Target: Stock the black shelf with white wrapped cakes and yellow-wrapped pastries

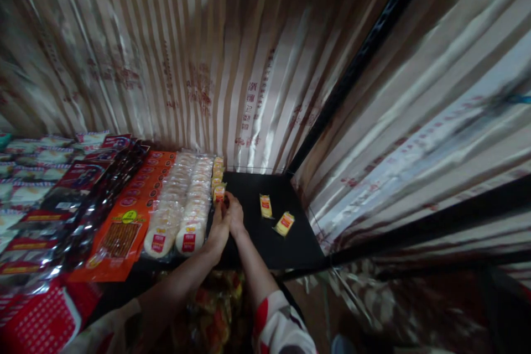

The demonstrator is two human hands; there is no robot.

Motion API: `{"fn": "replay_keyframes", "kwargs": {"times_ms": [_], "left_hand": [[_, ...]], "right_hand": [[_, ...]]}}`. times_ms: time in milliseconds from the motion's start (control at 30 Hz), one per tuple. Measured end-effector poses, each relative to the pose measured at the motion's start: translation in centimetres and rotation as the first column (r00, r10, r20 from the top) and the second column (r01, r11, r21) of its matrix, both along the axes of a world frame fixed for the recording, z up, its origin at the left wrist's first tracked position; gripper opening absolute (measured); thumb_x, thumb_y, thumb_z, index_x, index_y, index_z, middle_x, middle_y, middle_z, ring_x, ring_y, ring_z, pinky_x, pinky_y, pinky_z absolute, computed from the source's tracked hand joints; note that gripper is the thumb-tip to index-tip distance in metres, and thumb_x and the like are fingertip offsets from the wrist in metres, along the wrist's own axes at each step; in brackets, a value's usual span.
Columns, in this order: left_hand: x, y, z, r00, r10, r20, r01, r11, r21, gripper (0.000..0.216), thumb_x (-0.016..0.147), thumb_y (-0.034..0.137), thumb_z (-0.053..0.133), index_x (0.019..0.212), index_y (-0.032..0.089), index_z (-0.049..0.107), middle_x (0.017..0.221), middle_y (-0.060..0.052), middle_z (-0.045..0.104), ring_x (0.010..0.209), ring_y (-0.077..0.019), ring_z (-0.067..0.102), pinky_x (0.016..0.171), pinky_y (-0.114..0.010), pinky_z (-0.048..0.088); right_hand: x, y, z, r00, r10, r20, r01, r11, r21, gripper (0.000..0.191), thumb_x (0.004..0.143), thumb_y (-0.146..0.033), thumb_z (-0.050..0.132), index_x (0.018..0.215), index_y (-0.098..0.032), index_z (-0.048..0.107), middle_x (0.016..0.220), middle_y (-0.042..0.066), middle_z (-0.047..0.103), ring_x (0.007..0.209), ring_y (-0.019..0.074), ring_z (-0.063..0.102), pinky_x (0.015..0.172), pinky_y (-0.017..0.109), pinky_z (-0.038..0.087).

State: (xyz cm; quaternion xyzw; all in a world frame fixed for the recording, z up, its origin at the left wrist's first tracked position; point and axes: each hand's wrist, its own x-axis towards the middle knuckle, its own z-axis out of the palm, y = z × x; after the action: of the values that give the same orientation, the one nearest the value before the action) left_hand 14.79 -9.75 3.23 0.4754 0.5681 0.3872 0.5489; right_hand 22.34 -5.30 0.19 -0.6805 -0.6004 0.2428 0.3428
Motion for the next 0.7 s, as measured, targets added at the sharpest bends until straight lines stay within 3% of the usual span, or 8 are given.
{"fn": "replay_keyframes", "kwargs": {"times_ms": [267,533,700], "left_hand": [[0.1,1.3,-0.9,1.000,0.022,0.005,-0.023,1.000,0.017,0.058,0.086,0.025,0.036,0.141,0.013,0.024,0.151,-0.008,0.020,0.140,-0.0217,0.014,0.116,-0.035,0.011],[0.6,2.2,-1.7,0.997,0.067,-0.024,-0.067,0.998,0.012,0.053,0.086,0.022,0.037,0.137,0.009,0.029,0.149,-0.013,0.024,0.138,-0.0214,0.019,0.115,-0.033,0.015],[0.6,2.1,-1.1,0.997,0.058,-0.044,-0.058,0.998,-0.010,0.052,0.086,0.022,0.037,0.136,0.010,0.029,0.149,-0.013,0.025,0.138,-0.0200,0.020,0.114,-0.032,0.017]], "right_hand": [[-0.5,1.0,0.0,0.992,-0.027,0.125,0.033,0.998,-0.045,0.042,0.080,-0.021,0.052,0.122,-0.021,0.052,0.107,0.005,0.063,0.095,0.0159,0.059,0.082,0.026,0.047],[-0.6,0.9,-0.9,0.994,-0.032,0.107,0.037,0.998,-0.043,0.037,0.081,-0.021,0.048,0.116,-0.028,0.056,0.103,0.002,0.064,0.093,0.0157,0.060,0.083,0.026,0.048],[-0.6,0.4,-0.3,0.996,-0.047,0.079,0.047,0.999,-0.003,0.037,0.080,-0.019,0.049,0.116,-0.022,0.057,0.105,0.005,0.063,0.092,0.0160,0.060,0.083,0.027,0.047]]}}
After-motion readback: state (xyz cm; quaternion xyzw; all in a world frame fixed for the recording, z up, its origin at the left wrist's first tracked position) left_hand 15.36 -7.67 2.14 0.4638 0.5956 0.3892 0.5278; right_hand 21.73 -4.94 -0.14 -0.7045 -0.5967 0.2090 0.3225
